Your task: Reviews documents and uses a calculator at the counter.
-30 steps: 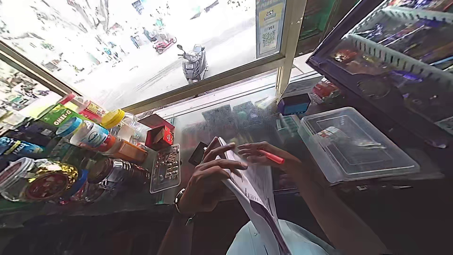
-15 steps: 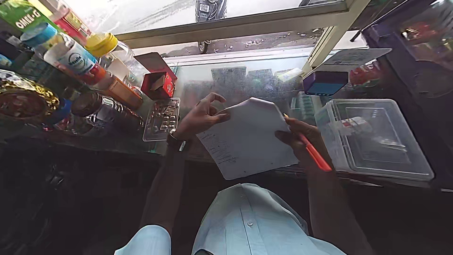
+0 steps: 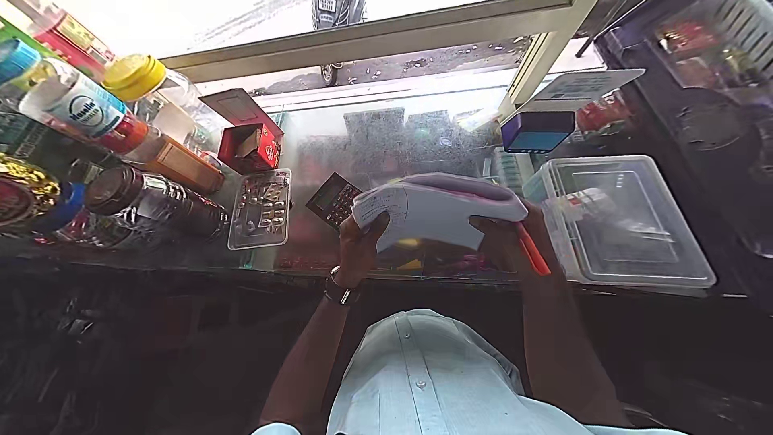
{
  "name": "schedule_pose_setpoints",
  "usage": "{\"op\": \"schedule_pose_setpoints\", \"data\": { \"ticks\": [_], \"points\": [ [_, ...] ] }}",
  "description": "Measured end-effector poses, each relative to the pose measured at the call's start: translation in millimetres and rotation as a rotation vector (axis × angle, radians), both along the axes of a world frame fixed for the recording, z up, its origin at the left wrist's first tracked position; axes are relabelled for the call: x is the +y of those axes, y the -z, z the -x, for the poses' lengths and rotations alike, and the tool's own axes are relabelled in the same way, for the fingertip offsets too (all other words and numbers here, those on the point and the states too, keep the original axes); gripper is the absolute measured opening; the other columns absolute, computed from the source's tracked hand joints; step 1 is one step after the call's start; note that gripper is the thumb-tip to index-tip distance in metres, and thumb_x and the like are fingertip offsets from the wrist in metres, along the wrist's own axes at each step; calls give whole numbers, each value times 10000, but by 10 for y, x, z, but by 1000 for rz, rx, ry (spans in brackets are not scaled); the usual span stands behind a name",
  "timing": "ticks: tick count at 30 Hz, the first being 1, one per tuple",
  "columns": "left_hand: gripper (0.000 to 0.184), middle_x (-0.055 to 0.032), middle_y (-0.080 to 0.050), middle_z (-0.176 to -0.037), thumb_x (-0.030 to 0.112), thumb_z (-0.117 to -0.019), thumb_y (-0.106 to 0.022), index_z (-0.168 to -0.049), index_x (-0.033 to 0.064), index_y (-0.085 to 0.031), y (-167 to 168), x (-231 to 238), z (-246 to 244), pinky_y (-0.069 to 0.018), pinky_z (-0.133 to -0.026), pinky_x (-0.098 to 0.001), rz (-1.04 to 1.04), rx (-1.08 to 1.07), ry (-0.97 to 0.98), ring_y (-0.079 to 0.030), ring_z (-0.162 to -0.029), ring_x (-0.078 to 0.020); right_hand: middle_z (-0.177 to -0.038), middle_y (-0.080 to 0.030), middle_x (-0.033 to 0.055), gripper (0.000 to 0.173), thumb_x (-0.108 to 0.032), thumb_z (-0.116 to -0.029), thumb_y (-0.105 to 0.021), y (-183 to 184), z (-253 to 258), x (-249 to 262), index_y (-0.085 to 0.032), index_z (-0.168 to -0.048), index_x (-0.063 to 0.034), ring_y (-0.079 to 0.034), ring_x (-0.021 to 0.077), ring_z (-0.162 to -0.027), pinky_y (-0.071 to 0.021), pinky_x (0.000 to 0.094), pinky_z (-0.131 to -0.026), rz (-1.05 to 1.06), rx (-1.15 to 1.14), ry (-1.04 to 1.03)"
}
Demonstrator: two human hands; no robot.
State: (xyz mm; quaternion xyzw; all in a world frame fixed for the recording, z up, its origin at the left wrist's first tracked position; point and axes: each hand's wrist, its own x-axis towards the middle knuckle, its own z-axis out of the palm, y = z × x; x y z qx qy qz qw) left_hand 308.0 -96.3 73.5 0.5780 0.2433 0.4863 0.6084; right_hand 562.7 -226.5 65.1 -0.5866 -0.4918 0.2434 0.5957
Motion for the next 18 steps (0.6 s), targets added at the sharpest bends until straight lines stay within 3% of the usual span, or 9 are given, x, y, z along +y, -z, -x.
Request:
{"op": "schedule_pose_setpoints", "data": {
  "ticks": [1, 3, 8, 11, 13, 15, 16, 18],
  "points": [
    [219, 28, -759, -1020, -8, -953, -632, -1089, 132, -730, -8, 0, 2, -616, -881, -356, -63, -5, -27, -723, -948, -98, -979, -682, -88, 192, -97, -886, -677, -84, -10, 6, -686, -1077, -109, -639, -35, -886, -556, 171, -794, -32, -72, -20],
    [218, 57, -757, -1026, 13, -963, -634, -1092, 161, -728, 9, -10, -6, -614, -886, -346, -99, -19, -36, -718, -957, -77, -982, -677, -116, 150, -91, -906, -651, -73, -44, 27, -697, -1047, -117, -618, -68, -882, -533, 143, -792, -91, -91, -43],
    [175, -46, -741, -978, -39, -954, -603, -1126, -53, -634, 563, -7, -140, -597, -925, -325, 100, 78, -43, -715, -952, -98, -1000, -705, -14, 178, -27, -889, -715, 486, 57, 137, -676, -1062, -17, -655, -6, -929, -557, 198, -857, 32, 54, 123],
    [219, -84, -740, -993, -44, -921, -643, -1137, -79, -630, 653, 40, -189, -599, -928, -335, 147, 126, -74, -717, -962, -118, -922, -703, -26, 198, -88, -905, -723, 529, 149, 110, -684, -1073, 10, -638, -48, -846, -536, 156, -829, 94, 80, 292],
    [368, -101, -721, -1076, -27, -920, -661, -1277, -33, -571, 530, 84, -192, -595, -937, -364, 255, 186, -22, -708, -1003, -154, -863, -659, -28, 196, -141, -956, -682, 578, 75, 81, -666, -1121, -37, -610, -21, -760, -531, 186, -728, 143, 33, 329],
    [448, -121, -708, -1150, 8, -975, -628, -1401, 34, -489, 505, 188, -225, -600, -925, -398, 359, 235, 52, -710, -1021, -202, -892, -683, 27, 310, -177, -980, -665, 673, -103, 159, -656, -1273, -77, -627, 48, -718, -554, 258, -664, 169, -2, 330],
    [492, -133, -699, -1168, 26, -992, -617, -1448, 60, -437, 551, 220, -235, -606, -906, -395, 339, 324, 45, -716, -1004, -209, -940, -695, 60, 365, -180, -985, -662, 713, -197, 211, -637, -1339, -93, -627, 83, -727, -551, 296, -671, 202, -21, 328],
    [645, -150, -680, -1172, 57, -965, -643, -1538, 57, -346, 695, 238, -245, -593, -840, -398, 70, 653, -66, -705, -927, -215, -1027, -709, 136, 397, -148, -998, -651, 744, -402, 336, -612, -1390, -97, -645, 189, -779, -543, 400, -708, 292, -117, 338]
  ]
}}
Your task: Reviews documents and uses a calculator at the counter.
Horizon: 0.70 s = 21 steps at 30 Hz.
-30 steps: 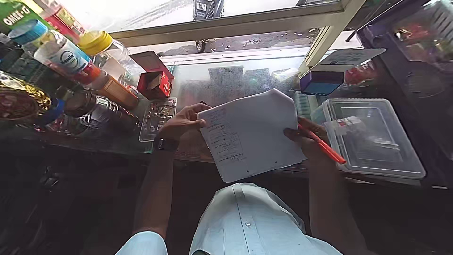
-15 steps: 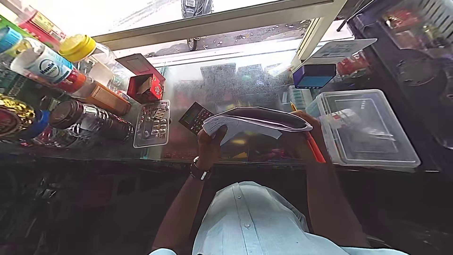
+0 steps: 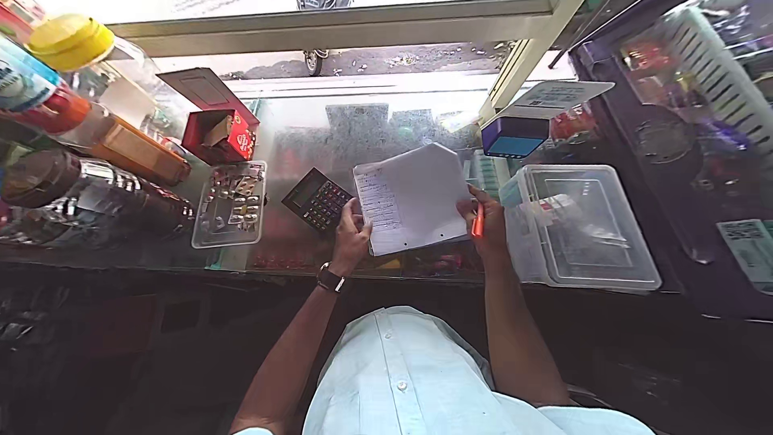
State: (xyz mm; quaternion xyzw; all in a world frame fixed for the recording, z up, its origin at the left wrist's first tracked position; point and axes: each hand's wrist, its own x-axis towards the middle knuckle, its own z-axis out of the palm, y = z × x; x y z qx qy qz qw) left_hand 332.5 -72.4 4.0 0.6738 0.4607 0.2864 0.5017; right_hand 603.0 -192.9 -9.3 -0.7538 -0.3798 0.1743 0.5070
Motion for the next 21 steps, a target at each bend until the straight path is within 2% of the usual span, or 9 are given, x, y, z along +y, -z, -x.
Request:
{"op": "schedule_pose_setpoints", "data": {
  "ticks": [1, 2, 5, 7, 11, 13, 16, 18, 21],
  "points": [
    [670, -151, -643, -1194, 90, -934, -662, -1534, 40, -367, 69, -52, 17, -578, -808, -401, -203, 183, -12, -673, -899, -222, -1104, -714, 178, 400, -125, -1004, -636, -12, -77, 30, -606, -1400, -78, -684, 266, -880, -555, 476, -795, 57, -78, -12],
    [630, -186, -606, -1256, 119, -914, -683, -1491, 28, -449, 134, -119, 64, -560, -880, -454, -388, 316, -11, -650, -1001, -287, -1167, -707, 218, 399, -117, -1010, -624, -26, -125, 58, -599, -1403, -56, -704, 348, -980, -549, 558, -875, 107, -167, -33],
    [263, -110, -647, -1323, 260, -983, -624, -1191, 156, -747, 315, -337, 187, -483, -1022, -504, -694, 395, 91, -594, -1222, -325, -1137, -708, 242, 387, -155, -1018, -622, -29, -223, 190, -604, -1395, -67, -703, 428, -973, -534, 635, -857, 160, -352, -53],
    [294, -17, -645, -1384, 338, -1031, -540, -1225, 246, -742, 405, -447, 194, -416, -1104, -488, -822, 407, 198, -549, -1324, -284, -1132, -722, 227, 393, -180, -1005, -635, 1, -335, 358, -623, -1384, -76, -705, 426, -1005, -523, 635, -887, 210, -399, -28],
    [367, 18, -622, -1425, 423, -1055, -461, -1309, 289, -691, 495, -547, 148, -345, -1160, -503, -903, 494, 325, -517, -1364, -278, -1228, -699, 197, 419, -318, -1031, -612, -65, -327, 410, -640, -1341, -37, -681, 353, -1103, -522, 529, -981, 73, -491, 33],
    [369, 38, -640, -1399, 436, -1062, -446, -1288, 298, -704, 516, -552, 133, -349, -1157, -494, -896, 511, 316, -538, -1341, -255, -1068, -739, 108, 358, -283, -1092, -470, -141, -150, 325, -645, -1234, -4, -721, 201, -954, -591, 399, -865, -169, -300, 25],
    [389, 54, -651, -1381, 480, -1055, -434, -1270, 313, -711, 542, -548, 131, -354, -1146, -486, -899, 529, 298, -549, -1325, -237, -831, -724, 2, 643, -441, -1104, -76, -188, 394, 206, -598, -1211, -82, -708, 119, -718, -614, 316, -692, -383, 336, -70],
    [406, 54, -644, -1392, 505, -1049, -430, -1282, 310, -701, 542, -557, 120, -353, -1147, -494, -896, 547, 301, -543, -1336, -239, -836, -719, -10, 631, -414, -1103, -133, -88, 724, 145, -675, -1108, -92, -686, 104, -724, -600, 300, -700, -364, 562, -139],
    [437, 39, -637, -1398, 533, -1041, -423, -1317, 303, -671, 544, -579, 120, -354, -1148, -502, -911, 568, 302, -543, -1337, -238, -843, -738, 57, 261, -98, -1032, -479, 83, 1031, 159, -720, -1058, -1, -706, 142, -724, -617, 319, -702, -320, 459, -247]
  ]
}}
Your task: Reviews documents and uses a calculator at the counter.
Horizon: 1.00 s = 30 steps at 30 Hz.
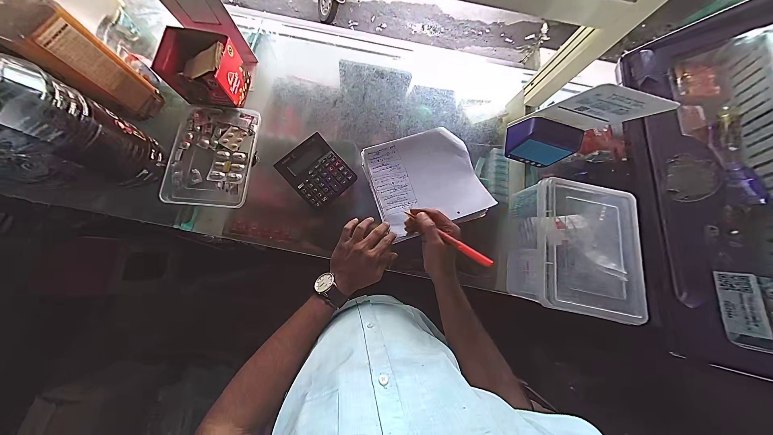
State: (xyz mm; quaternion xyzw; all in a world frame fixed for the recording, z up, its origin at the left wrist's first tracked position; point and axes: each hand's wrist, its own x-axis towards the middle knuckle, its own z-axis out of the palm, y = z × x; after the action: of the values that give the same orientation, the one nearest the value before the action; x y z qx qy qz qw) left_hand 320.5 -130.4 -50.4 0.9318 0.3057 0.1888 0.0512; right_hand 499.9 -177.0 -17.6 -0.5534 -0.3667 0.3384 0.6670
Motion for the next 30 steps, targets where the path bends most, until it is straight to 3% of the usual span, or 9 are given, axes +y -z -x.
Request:
{"op": "schedule_pose_setpoints", "data": {
  "ticks": [2, 7, 12, 15, 20, 23, 27, 30],
  "points": [
    [458, 32, -643, -1392, 535, -1029, -431, -1340, 293, -664, -12, 5, 2, -360, -1140, -507, -10, 1, 0, -547, -1332, -245, -904, -742, 88, 195, -49, -975, -575, 65, 75, 44, -710, -1098, 19, -718, 161, -777, -623, 331, -742, 38, -103, -32],
    [481, 51, -586, -1471, 549, -1035, -403, -1357, 299, -658, -15, -7, 6, -329, -1166, -502, 4, 22, 2, -498, -1391, -236, -790, -721, 35, 98, -59, -915, -657, 159, 85, 104, -734, -961, -21, -677, 104, -656, -595, 277, -619, 65, -260, 8],
    [496, 52, -590, -1469, 563, -1027, -404, -1360, 297, -657, -26, 13, 16, -336, -1160, -508, 12, 27, -4, -502, -1392, -238, -800, -732, 18, 108, -46, -845, -723, 138, 121, 134, -729, -950, -26, -672, 59, -658, -577, 231, -607, 71, -301, 26],
    [498, 28, -599, -1461, 551, -1004, -457, -1367, 274, -655, -66, -7, -62, -358, -1154, -527, 51, 9, 7, -524, -1373, -253, -828, -737, 11, 99, -56, -868, -707, 97, 76, 84, -729, -958, -20, -685, 48, -711, -592, 237, -665, 70, -351, 32],
    [430, 34, -698, -1316, 525, -899, -642, -1238, 279, -739, -98, -56, -16, -360, -1183, -478, 11, -174, -99, -574, -1321, -227, -923, -696, 71, 174, -65, -970, -620, -137, 365, 40, -668, -1001, 100, -666, 29, -852, -575, 213, -800, -42, -515, 3],
    [359, -17, -711, -1290, 304, -937, -644, -1261, 177, -734, -73, -146, -1, -314, -1214, -420, 74, -323, -139, -575, -1321, -215, -1009, -702, -19, 150, -56, -1009, -580, -253, 616, 93, -666, -1065, 55, -661, -4, -946, -561, 216, -888, -235, -435, -201],
    [418, -135, -700, -1280, 302, -931, -689, -1273, 62, -712, -95, -503, 518, -312, -1213, -388, 146, -260, -277, -581, -1309, -263, -979, -712, -64, 155, -87, -1024, -569, -470, 1320, 321, -694, -1079, -14, -666, -13, -889, -566, 181, -815, -433, -324, -620],
    [393, -169, -729, -1178, 329, -912, -709, -1131, 6, -755, 199, -682, 1016, -449, -1098, -383, 148, -381, -531, -650, -1197, -281, -980, -738, 17, 225, -115, -1042, -557, -539, 2084, 398, -682, -1094, 64, -694, 13, -898, -590, 210, -829, -411, -203, -983]
  ]
}}
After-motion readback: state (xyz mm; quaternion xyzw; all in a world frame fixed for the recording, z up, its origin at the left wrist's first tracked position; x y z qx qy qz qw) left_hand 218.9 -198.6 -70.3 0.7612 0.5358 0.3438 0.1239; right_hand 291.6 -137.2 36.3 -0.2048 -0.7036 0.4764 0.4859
